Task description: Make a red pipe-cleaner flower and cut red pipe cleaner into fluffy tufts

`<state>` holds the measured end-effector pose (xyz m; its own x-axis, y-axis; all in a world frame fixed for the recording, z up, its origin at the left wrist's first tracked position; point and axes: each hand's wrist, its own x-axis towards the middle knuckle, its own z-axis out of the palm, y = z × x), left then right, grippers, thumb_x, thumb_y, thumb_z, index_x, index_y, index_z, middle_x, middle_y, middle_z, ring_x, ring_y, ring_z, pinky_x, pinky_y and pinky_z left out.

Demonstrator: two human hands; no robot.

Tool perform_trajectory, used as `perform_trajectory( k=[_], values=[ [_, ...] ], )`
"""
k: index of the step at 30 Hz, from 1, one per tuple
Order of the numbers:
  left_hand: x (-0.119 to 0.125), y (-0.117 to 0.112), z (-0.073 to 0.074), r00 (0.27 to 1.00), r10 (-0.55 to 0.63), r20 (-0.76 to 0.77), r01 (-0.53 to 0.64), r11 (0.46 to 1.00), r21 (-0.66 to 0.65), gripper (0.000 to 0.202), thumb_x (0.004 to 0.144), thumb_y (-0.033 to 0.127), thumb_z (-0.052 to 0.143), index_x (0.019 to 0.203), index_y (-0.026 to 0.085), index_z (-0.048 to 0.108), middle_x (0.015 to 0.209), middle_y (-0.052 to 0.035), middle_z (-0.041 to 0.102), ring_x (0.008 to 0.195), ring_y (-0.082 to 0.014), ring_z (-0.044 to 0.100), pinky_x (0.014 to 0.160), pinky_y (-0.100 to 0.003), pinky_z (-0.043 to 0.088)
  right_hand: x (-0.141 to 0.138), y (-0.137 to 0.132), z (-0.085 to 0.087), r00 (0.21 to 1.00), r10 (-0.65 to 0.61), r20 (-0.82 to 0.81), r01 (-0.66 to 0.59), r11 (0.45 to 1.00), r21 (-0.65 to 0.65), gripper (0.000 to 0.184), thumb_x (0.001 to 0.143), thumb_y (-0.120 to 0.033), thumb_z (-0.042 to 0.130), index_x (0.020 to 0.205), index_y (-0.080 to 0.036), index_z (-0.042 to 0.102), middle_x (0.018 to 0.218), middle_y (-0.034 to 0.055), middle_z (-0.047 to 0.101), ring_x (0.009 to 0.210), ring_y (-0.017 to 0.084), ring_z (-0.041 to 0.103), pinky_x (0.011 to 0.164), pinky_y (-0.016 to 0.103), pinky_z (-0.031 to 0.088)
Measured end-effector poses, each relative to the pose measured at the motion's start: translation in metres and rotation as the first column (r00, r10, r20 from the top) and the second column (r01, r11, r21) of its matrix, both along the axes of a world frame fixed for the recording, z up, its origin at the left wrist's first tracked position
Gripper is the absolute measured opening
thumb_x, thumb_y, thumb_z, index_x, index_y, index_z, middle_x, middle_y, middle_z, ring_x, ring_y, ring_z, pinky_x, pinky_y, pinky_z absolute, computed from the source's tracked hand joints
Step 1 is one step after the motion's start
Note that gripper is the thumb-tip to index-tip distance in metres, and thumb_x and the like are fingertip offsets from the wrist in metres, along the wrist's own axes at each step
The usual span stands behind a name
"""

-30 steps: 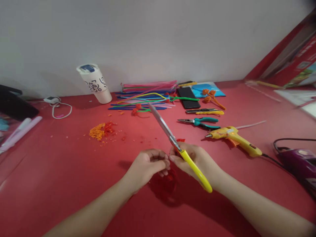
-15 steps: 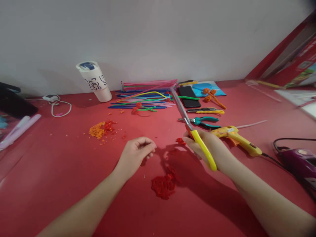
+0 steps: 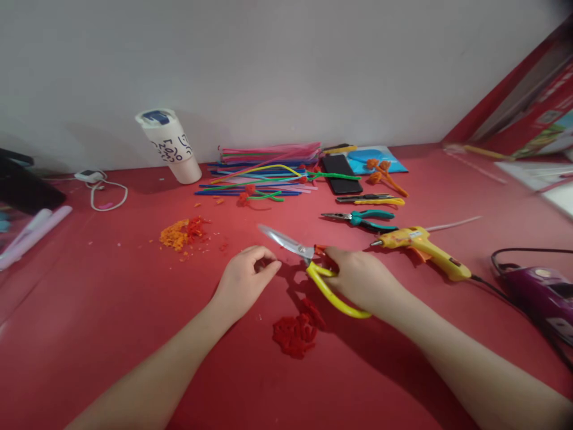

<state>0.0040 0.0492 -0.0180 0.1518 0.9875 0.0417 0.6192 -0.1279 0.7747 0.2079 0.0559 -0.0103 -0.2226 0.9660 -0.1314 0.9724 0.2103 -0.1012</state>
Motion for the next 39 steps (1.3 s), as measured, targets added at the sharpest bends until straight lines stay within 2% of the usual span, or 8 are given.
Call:
perform_trajectory(
  k=[7, 10, 13, 17, 21, 27, 34, 39],
  values=[
    [-0.005, 0.000, -0.007, 1.000, 0.005, 0.002, -0.005, 0.998, 0.056, 0.016, 0.072, 0.010, 0.046, 0.078, 0.020, 0.056, 0.090, -0.0009, 0.052, 0.067, -0.0101, 0.052, 0.067, -0.026, 0.045, -0.001, 0.003, -0.005, 0.993, -0.073, 0.090, 0.066, 0.995, 0.074, 0.023, 0.080, -0.035, 0.044, 0.086, -0.016, 0.054, 0.067, 0.0107, 0.064, 0.057, 0.022, 0.060, 0.044, 0.026, 0.021],
    [-0.004, -0.003, -0.004, 1.000, -0.027, -0.002, 0.027, 0.994, 0.109, 0.022, 0.069, 0.004, 0.046, 0.081, 0.019, 0.058, 0.112, -0.0051, 0.043, 0.090, -0.0146, 0.053, 0.078, -0.031, 0.046, 0.005, 0.007, -0.002, 0.991, -0.130, 0.015, 0.128, 0.988, 0.082, 0.024, 0.080, -0.034, 0.045, 0.091, -0.015, 0.053, 0.069, 0.0112, 0.063, 0.058, 0.022, 0.058, 0.045, 0.026, 0.022],
    [0.001, -0.008, 0.001, 0.980, -0.177, -0.085, 0.189, 0.968, 0.167, 0.023, 0.070, 0.004, 0.049, 0.082, 0.020, 0.060, 0.114, -0.0053, 0.044, 0.110, -0.0191, 0.044, 0.092, -0.036, 0.039, 0.004, 0.006, 0.002, 0.984, -0.124, -0.125, 0.129, 0.991, 0.030, 0.018, 0.076, -0.032, 0.049, 0.086, -0.017, 0.053, 0.067, 0.0069, 0.060, 0.056, 0.018, 0.053, 0.046, 0.025, 0.023],
    [0.011, -0.016, 0.001, 0.876, -0.436, -0.207, 0.471, 0.866, 0.169, 0.015, 0.078, 0.014, 0.052, 0.086, 0.019, 0.063, 0.103, -0.0065, 0.051, 0.101, -0.0183, 0.047, 0.089, -0.034, 0.040, 0.000, 0.002, 0.005, 0.958, -0.104, -0.268, 0.107, 0.994, -0.006, 0.013, 0.072, -0.032, 0.050, 0.072, -0.020, 0.047, 0.056, -0.0003, 0.050, 0.047, 0.012, 0.038, 0.044, 0.023, 0.022],
    [0.018, -0.019, -0.005, 0.794, -0.503, -0.341, 0.581, 0.792, 0.185, 0.020, 0.080, 0.015, 0.050, 0.094, 0.018, 0.064, 0.101, -0.0089, 0.053, 0.097, -0.0200, 0.046, 0.086, -0.036, 0.040, 0.000, 0.000, 0.004, 0.940, -0.094, -0.328, 0.097, 0.995, -0.008, 0.013, 0.069, -0.031, 0.050, 0.068, -0.021, 0.043, 0.053, -0.0025, 0.046, 0.045, 0.010, 0.033, 0.043, 0.022, 0.020],
    [0.019, -0.018, -0.003, 0.759, -0.489, -0.430, 0.609, 0.767, 0.203, 0.018, 0.082, 0.016, 0.046, 0.081, 0.016, 0.065, 0.092, -0.0091, 0.055, 0.088, -0.0200, 0.046, 0.078, -0.036, 0.041, -0.001, 0.000, 0.005, 0.942, -0.081, -0.326, 0.083, 0.997, -0.010, 0.012, 0.069, -0.031, 0.050, 0.068, -0.020, 0.044, 0.054, -0.0021, 0.047, 0.046, 0.011, 0.035, 0.045, 0.022, 0.021],
    [0.012, -0.016, 0.006, 0.804, -0.453, -0.385, 0.526, 0.843, 0.107, 0.014, 0.074, 0.009, 0.048, 0.073, 0.015, 0.061, 0.085, -0.0072, 0.057, 0.085, -0.0198, 0.050, 0.078, -0.034, 0.042, -0.002, -0.004, 0.005, 0.907, -0.009, -0.422, -0.031, 0.996, -0.087, 0.014, 0.070, -0.031, 0.050, 0.064, -0.020, 0.042, 0.054, -0.0027, 0.047, 0.047, 0.010, 0.037, 0.044, 0.021, 0.022],
    [0.010, -0.015, 0.002, 0.813, -0.459, -0.358, 0.519, 0.850, 0.089, 0.015, 0.072, 0.013, 0.052, 0.080, 0.019, 0.063, 0.089, -0.0067, 0.059, 0.091, -0.0223, 0.053, 0.081, -0.038, 0.043, -0.006, -0.009, 0.004, 0.906, 0.025, -0.424, -0.080, 0.990, -0.112, 0.020, 0.072, -0.038, 0.050, 0.067, -0.019, 0.046, 0.055, -0.0020, 0.050, 0.047, 0.010, 0.035, 0.044, 0.022, 0.022]
  ],
)
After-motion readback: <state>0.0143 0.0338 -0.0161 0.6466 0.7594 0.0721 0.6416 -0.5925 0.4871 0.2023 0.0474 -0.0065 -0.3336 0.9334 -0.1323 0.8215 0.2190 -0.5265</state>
